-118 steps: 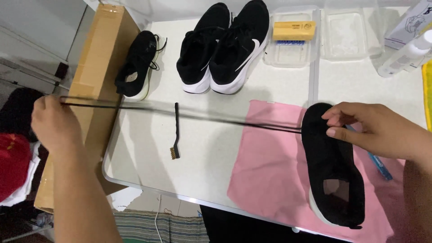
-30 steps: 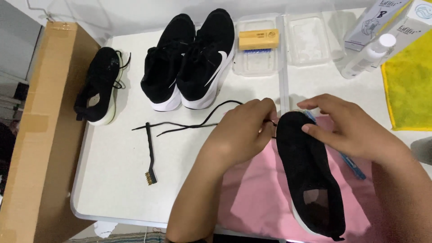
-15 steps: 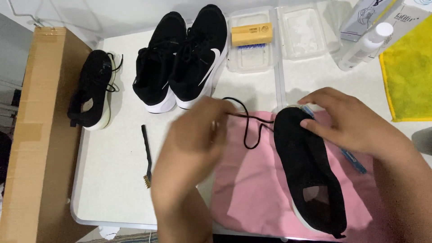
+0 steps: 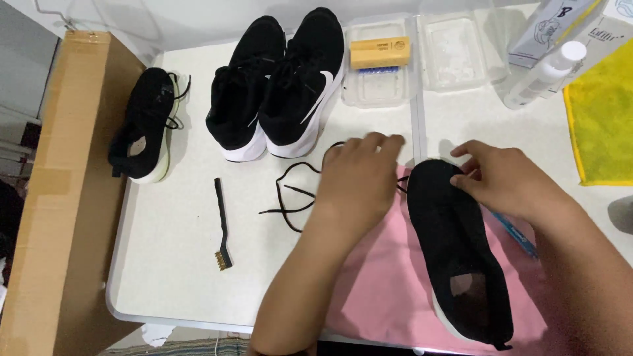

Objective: The person threads a black shoelace through the eyelets of a black sneaker placed on a pink cloth. They pull the lace through multiple eyelets from the bottom up, adjusting the lace length and tension as they work.

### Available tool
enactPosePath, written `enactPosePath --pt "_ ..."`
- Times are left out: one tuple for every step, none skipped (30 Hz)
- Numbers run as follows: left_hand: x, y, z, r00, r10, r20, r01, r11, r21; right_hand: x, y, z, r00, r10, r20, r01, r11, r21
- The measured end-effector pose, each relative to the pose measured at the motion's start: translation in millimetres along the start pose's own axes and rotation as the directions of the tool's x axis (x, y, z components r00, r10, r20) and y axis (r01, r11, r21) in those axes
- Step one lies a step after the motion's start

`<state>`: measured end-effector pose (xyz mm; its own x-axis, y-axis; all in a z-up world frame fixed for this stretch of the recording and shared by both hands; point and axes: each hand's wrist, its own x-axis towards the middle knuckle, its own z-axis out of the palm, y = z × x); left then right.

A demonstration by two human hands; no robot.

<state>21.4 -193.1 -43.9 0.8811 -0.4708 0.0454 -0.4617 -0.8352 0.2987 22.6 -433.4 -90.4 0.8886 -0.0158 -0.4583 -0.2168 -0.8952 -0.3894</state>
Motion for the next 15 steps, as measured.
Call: enactPosePath --pt "5 0 10 1.0 -0.001 -0.002 0.001 1.0 0.0 2 4 0 1.0 -0.002 -0.001 0.002 1.0 -0.001" --pt "10 0 21 1.0 0.023 0.007 -0.023 0.999 -0.032 4 8 0 0.996 -0.039 -0.084 0.043 0.998 0.045" --pt "15 0 32 0.999 0.049 0.016 -0.048 0.997 -0.065 5 12 1 0.983 -0.071 -0.168 0.087 0.992 0.087" --pt "19 0 37 0.999 0.049 0.015 -0.048 0.997 -0.065 -2 7 -2 0.983 -0.071 -0.168 0.087 0.992 0.087" --pt "24 -1 43 0.995 0.087 0.045 -0.079 0.986 -0.144 -9 1 -4 0.965 -0.142 -0.219 0.206 0.931 0.301" --pt "28 -2 48 0.99 0.125 0.072 -0.106 0.969 -0.222 -16 -4 -7 0.938 -0.197 -0.285 0.319 0.809 0.493" --pt "29 0 43 0.99 0.124 0.071 -0.105 0.969 -0.222 -18 -1 -8 0.938 -0.198 -0.284 0.32 0.809 0.493" --pt "29 3 39 0.981 0.171 0.09 -0.132 0.933 -0.336 -20 2 -8 0.9 -0.296 -0.321 0.437 0.62 0.652" --pt "30 6 34 0.97 0.22 0.104 -0.153 0.882 -0.445 -23 5 -8 0.846 -0.377 -0.376 0.513 0.385 0.768" --pt "31 7 32 0.97 0.218 0.103 -0.152 0.883 -0.445 -24 12 -8 0.846 -0.378 -0.375 0.512 0.385 0.767" --pt "33 7 30 0.977 0.212 0.025 -0.181 0.886 -0.426 -25 18 -7 0.834 -0.353 -0.425 0.533 0.312 0.787" --pt "33 8 29 0.977 0.207 -0.049 -0.209 0.89 -0.406 -28 25 -5 0.822 -0.321 -0.47 0.55 0.236 0.801" --pt "27 6 12 0.977 0.207 -0.046 -0.207 0.889 -0.408 -26 29 -10 0.824 -0.319 -0.468 0.547 0.236 0.803" --pt "22 4 -5 0.987 0.159 0.017 -0.131 0.867 -0.48 -26 34 -14 0.8 -0.315 -0.51 0.564 0.107 0.819" --pt "17 3 -22 0.99 0.115 0.085 -0.051 0.837 -0.545 -26 39 -18 0.776 -0.306 -0.551 0.572 -0.026 0.82"
